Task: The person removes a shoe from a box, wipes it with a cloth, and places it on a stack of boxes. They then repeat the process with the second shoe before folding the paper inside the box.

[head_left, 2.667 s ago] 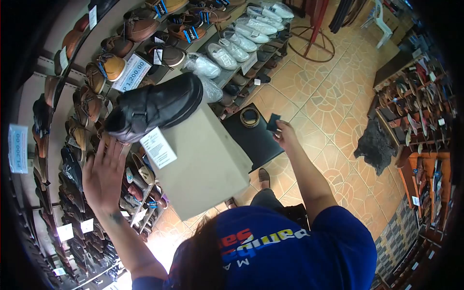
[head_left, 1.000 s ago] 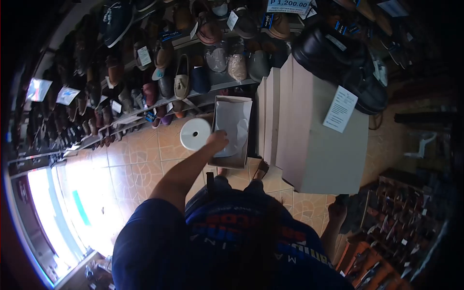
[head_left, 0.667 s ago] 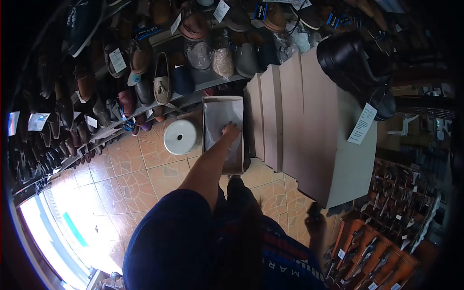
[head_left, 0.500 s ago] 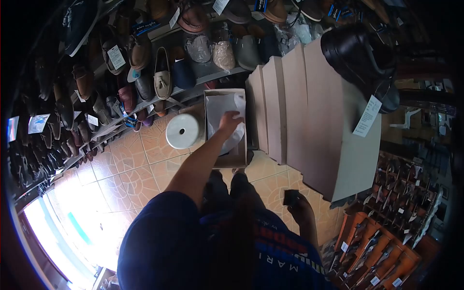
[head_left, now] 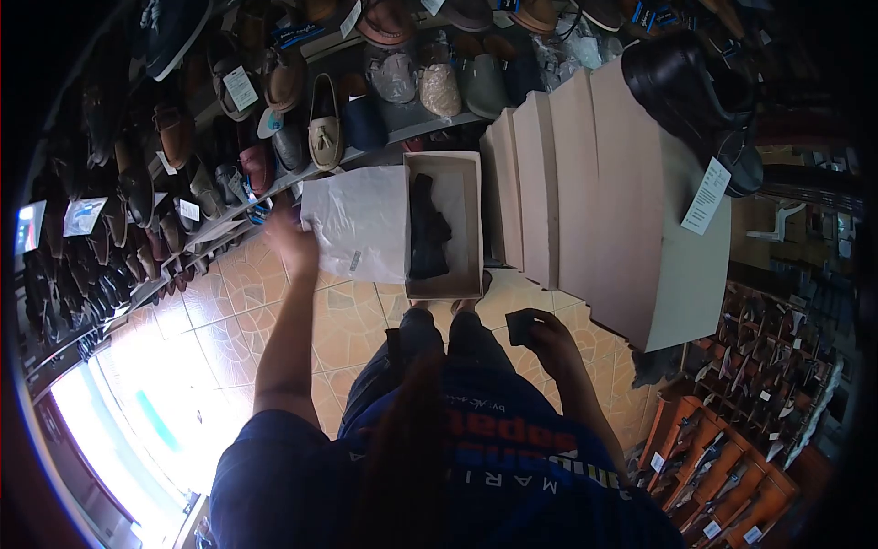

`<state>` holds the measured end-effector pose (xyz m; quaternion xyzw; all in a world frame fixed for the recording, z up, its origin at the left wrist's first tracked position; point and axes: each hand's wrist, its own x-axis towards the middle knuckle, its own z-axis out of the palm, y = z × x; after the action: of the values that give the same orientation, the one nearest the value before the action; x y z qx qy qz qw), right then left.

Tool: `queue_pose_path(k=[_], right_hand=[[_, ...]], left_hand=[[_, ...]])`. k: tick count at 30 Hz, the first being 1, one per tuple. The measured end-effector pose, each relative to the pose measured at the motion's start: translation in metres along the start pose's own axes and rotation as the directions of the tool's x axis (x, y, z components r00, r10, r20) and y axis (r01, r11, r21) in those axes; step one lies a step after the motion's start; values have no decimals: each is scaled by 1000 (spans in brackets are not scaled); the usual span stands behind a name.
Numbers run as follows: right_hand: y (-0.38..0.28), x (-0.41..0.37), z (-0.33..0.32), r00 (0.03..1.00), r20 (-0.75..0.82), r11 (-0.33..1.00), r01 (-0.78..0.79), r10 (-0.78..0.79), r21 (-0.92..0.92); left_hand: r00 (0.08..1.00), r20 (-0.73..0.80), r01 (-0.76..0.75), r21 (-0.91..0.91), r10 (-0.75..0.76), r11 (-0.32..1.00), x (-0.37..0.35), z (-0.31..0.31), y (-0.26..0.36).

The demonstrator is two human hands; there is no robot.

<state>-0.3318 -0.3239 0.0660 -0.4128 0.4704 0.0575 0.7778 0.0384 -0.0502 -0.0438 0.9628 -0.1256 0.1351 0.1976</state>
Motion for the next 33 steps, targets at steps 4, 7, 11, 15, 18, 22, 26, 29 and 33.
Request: queue_pose_path(k=[4, 7, 11, 15, 18, 22, 26, 29, 33], right_hand=[[4, 1, 7, 1000, 11, 999, -16, 15, 44], [12, -2, 7, 1000, 24, 994, -3, 0, 108], [21, -15, 4, 1000, -7, 986, 7, -6, 169], [38, -18, -3, 999, -40, 974, 6, 3, 226], [35, -13, 5, 1000, -17, 976, 26, -23, 217], [25, 2, 16, 991, 71, 954, 92, -117, 286], [17, 14, 24, 978, 109, 938, 136, -179, 320], [11, 20, 28, 975, 126, 933, 134, -185, 333], [8, 27, 33, 958, 180, 924, 150, -224, 352]], left_hand=[[459, 483, -549, -505, 745, 666, -58, 64, 108], [-62, 556, -889, -408, 829, 207, -91, 85, 137], [-271, 604, -909, -416, 749, 7, -100, 111, 154], [-353, 697, -709, -634, 624, 307, -65, 92, 189], [-224, 606, -546, -726, 763, 417, -46, 79, 196], [18, 598, -296, -763, 802, 575, -26, 43, 205], [208, 752, 201, -659, 626, 725, -11, 24, 198], [228, 837, 661, -508, 498, 553, -4, 12, 184], [238, 857, 937, -326, 457, 124, 6, -26, 174]])
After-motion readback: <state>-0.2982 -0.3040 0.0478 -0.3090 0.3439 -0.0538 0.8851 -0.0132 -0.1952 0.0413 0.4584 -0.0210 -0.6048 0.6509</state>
